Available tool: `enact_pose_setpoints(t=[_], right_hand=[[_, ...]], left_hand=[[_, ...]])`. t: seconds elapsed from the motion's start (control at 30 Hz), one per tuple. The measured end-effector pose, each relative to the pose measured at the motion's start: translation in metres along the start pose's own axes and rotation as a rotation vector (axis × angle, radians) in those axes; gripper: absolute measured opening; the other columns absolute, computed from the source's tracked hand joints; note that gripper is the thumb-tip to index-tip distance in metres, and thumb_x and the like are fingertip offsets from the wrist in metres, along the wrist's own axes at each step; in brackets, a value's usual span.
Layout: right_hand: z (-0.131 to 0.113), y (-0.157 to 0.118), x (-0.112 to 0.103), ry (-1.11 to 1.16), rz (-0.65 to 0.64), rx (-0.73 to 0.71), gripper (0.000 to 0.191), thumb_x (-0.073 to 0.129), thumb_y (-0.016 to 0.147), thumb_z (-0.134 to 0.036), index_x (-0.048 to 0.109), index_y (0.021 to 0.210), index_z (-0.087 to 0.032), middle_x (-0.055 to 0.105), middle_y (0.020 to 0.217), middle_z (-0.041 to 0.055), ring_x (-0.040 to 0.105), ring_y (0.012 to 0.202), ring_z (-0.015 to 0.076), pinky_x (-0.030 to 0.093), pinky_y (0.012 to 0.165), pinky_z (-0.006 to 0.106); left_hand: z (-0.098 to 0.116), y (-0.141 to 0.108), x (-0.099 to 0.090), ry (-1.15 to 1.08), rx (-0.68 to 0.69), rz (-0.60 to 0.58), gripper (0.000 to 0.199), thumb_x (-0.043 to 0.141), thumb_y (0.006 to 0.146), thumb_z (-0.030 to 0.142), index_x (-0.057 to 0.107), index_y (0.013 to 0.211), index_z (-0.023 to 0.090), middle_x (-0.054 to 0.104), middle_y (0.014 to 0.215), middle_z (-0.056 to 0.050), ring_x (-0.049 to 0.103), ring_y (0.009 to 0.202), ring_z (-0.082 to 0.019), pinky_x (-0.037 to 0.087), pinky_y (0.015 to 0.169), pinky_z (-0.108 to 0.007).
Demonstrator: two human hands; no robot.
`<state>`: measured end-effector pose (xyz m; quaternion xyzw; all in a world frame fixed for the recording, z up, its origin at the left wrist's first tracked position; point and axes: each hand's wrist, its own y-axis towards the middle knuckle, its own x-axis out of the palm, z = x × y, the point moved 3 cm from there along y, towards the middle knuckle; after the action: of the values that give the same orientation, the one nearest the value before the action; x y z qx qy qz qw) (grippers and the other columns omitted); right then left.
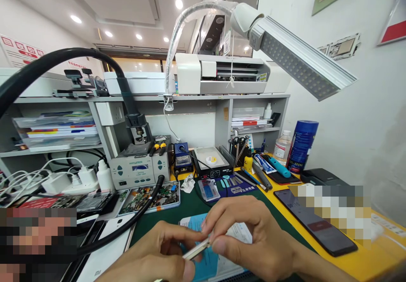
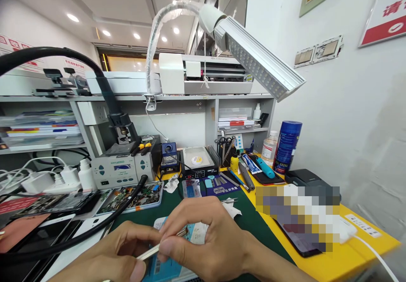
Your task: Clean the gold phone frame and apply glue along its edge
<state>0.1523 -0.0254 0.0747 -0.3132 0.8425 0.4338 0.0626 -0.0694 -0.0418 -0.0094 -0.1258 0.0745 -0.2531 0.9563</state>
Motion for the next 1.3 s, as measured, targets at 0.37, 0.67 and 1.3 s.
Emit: enact_pose_setpoints(t=[0.37, 0.67, 1.3], right_hand=[[0.022, -0.009, -0.004, -0.011, -0.183, 0.483, 0.042, 0.071, 0.088, -0.047, 0.070, 0.120, -0.019, 0.072, 0.118, 0.0112, 0.064, 0.109, 0.0275, 0.050, 0.092, 0.040], [0.039, -0.007, 0.004, 0.192, -0.132, 0.622, 0.036, 0.073, 0.086, -0.045, 0.073, 0.107, -0.016, 0.069, 0.091, 0.0038, 0.059, 0.082, 0.0179, 0.043, 0.070, 0.028], [0.056, -0.014, 0.007, 0.261, -0.034, 0.613, 0.025, 0.079, 0.082, -0.034, 0.069, 0.095, -0.016, 0.073, 0.085, 0.0045, 0.067, 0.080, 0.0191, 0.048, 0.070, 0.028]], left_hand=[[0.005, -0.003, 0.005, -0.001, 0.010, 0.017, 0.056, 0.076, 0.075, 0.034, 0.068, 0.130, 0.029, 0.071, 0.106, -0.001, 0.060, 0.086, -0.020, 0.044, 0.064, -0.024], [0.018, 0.001, 0.015, 0.003, 0.153, 0.101, 0.068, 0.077, 0.070, 0.045, 0.065, 0.133, 0.022, 0.068, 0.104, -0.004, 0.051, 0.071, -0.014, 0.037, 0.054, -0.023], [0.027, 0.008, 0.019, 0.050, 0.200, 0.016, 0.067, 0.073, 0.070, 0.044, 0.069, 0.133, 0.021, 0.064, 0.090, -0.003, 0.040, 0.058, -0.010, 0.035, 0.044, -0.019]])
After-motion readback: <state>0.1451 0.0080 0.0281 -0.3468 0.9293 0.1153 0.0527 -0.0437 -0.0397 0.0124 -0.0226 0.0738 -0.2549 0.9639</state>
